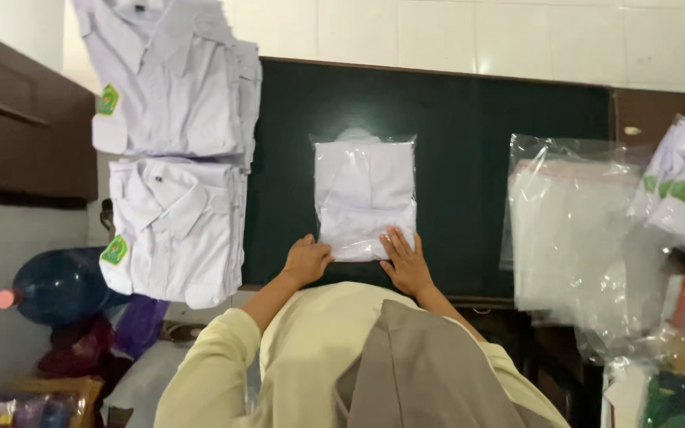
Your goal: The person places folded white shirts into clear plastic bags, smooths the bags, and stacks the packaged shirts on a table.
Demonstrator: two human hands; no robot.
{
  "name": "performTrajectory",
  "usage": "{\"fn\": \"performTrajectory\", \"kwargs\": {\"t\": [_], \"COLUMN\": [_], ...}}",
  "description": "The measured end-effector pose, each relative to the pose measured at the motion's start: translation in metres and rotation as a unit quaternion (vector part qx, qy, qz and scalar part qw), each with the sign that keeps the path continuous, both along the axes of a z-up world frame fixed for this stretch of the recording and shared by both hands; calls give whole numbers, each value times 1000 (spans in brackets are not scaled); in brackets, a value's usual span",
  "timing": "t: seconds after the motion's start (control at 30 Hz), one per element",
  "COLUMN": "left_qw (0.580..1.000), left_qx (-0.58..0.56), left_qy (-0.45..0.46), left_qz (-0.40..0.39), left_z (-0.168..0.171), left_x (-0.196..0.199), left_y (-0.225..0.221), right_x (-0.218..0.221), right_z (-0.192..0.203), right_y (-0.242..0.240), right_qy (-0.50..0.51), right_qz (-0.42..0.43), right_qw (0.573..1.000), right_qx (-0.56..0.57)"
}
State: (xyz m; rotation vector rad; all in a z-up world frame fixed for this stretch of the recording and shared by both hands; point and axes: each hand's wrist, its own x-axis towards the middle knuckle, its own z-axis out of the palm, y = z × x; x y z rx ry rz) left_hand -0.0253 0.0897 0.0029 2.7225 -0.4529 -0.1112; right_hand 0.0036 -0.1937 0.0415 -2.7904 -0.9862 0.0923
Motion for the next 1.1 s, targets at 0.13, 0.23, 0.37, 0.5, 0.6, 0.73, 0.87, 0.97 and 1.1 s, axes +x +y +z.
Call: {"fn": "performTrajectory", "kwargs": {"t": [0.13, 0.23, 0.37, 0.5, 0.6, 0.73, 0.87, 0.97, 1.1], "left_qw": [991, 980, 986, 988, 980, 953, 951, 959, 958], "left_qx": [-125, -171, -83, 4, 19, -91, -153, -93, -65], "left_qy": [-25, -50, 7, -73, -192, -255, -204, -160, -140], "left_qz": [28, 84, 141, 136, 40, -135, -177, -214, -241], "left_z": [0, 2, 4, 12, -1, -7, -11, -10, -16], "left_x": [2, 1, 7, 3, 0, 7, 8, 4, 7], "left_y": [5, 4, -1, -8, -19, -7, 6, 19, 26], "right_x": [2, 1, 3, 3, 2, 3, 6, 5, 9], "right_z": [-1, -1, 0, -2, -2, -2, -4, -6, -8], "right_y": [-1, 2, 4, 4, 5, 5, 3, -3, -9], "right_qy": [-27, -44, -50, -46, -43, -68, -78, -70, -78], "right_qz": [2, -3, -26, -33, -37, -27, -18, 6, 28], "right_qw": [999, 998, 997, 995, 992, 990, 988, 991, 991], "right_qx": [17, 42, 60, 78, 110, 122, 135, 114, 107]}}
